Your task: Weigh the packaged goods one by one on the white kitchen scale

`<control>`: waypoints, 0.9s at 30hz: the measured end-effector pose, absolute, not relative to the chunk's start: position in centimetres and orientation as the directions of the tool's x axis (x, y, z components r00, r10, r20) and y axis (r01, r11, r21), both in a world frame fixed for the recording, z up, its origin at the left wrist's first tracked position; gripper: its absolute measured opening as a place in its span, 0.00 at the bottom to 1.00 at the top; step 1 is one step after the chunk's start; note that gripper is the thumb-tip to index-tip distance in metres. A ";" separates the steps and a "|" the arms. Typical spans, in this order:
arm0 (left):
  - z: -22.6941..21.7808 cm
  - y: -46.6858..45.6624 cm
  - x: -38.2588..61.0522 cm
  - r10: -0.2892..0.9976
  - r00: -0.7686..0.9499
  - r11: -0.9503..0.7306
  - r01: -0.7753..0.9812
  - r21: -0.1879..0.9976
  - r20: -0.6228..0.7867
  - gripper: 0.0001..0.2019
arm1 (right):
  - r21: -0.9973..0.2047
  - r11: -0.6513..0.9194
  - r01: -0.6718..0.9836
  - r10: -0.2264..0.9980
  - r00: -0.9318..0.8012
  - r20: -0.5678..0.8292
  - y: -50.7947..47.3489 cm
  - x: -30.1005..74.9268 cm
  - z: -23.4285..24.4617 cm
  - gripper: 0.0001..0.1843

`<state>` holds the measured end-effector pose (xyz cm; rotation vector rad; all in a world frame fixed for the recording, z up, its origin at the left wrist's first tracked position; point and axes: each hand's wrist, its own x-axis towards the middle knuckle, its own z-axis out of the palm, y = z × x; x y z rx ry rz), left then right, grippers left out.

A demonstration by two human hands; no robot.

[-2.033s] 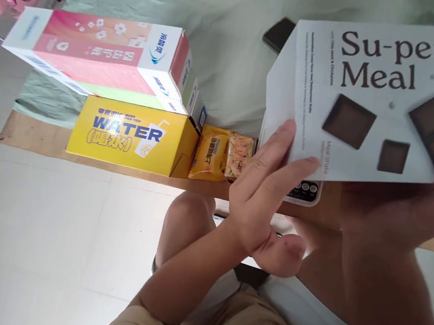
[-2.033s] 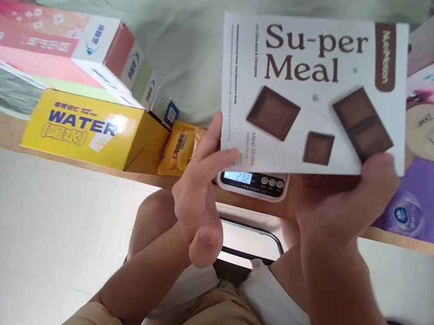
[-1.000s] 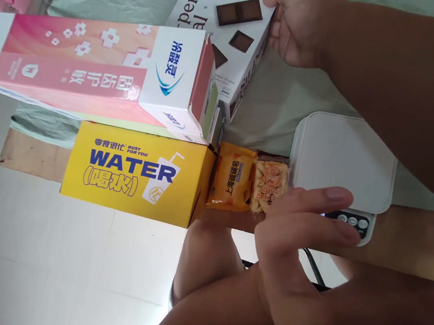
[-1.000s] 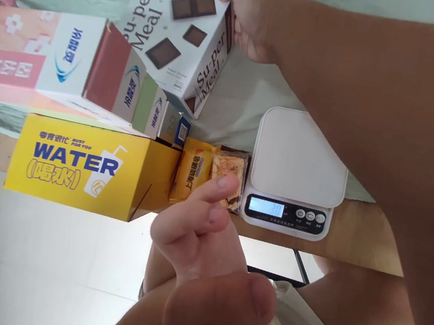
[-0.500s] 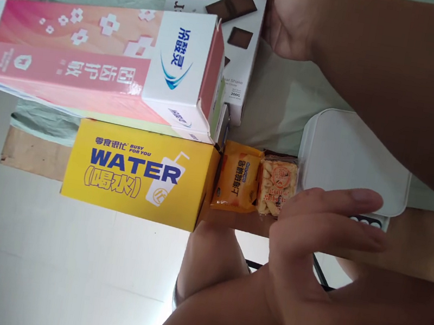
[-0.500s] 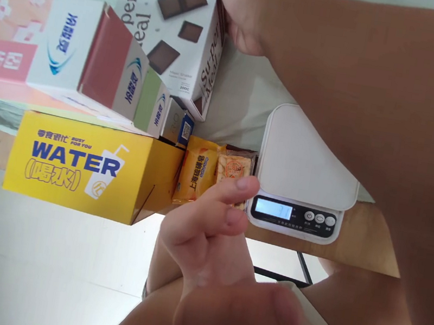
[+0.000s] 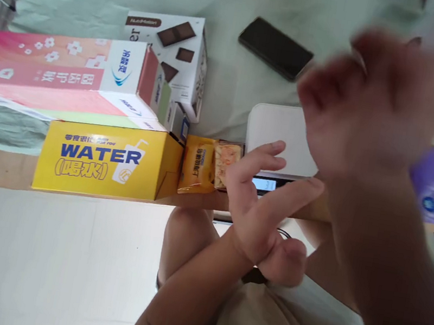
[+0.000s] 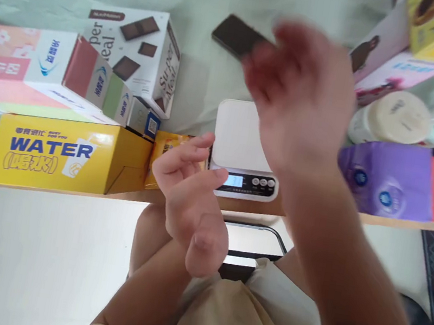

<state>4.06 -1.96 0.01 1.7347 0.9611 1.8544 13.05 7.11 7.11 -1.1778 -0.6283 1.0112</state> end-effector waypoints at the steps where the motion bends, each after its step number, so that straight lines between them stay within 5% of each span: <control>1: 0.3 -1.7 4.8 0.648 -0.209 -0.717 0.155 0.680 0.732 0.24 | -0.963 0.036 -0.267 0.864 0.492 -0.104 2.8 15.0 6.5 0.10; 6: 0.1 -2.6 7.3 0.602 -0.100 -0.787 0.095 0.610 0.792 0.21 | -0.999 -0.028 -0.029 0.606 0.795 -0.040 -13.4 24.5 1.0 0.11; 9: -0.6 -4.2 9.4 0.627 0.107 -0.778 0.032 0.627 0.772 0.19 | -0.997 -0.065 0.030 0.428 0.904 -0.001 -16.4 28.5 -0.7 0.05; 12: -1.3 -5.4 12.2 0.634 0.265 -0.750 -0.022 0.662 0.727 0.20 | -0.993 -0.093 0.075 0.356 0.934 0.037 -16.2 30.5 -0.6 0.12; 18: -3.1 -5.5 16.3 0.701 0.506 -0.617 0.078 0.783 0.502 0.31 | -0.974 -0.076 0.212 0.435 0.886 0.159 -14.4 30.3 0.1 0.19; 24: -3.0 -5.1 17.1 0.707 0.678 -0.392 0.143 0.909 0.198 0.44 | -0.892 -0.121 0.435 0.690 0.683 0.240 -14.4 30.8 -1.2 0.21; 27: -2.7 -4.9 17.4 0.711 0.694 -0.293 0.148 0.945 0.112 0.48 | -0.875 -0.075 0.478 0.695 0.655 0.298 -14.2 31.0 -1.6 0.22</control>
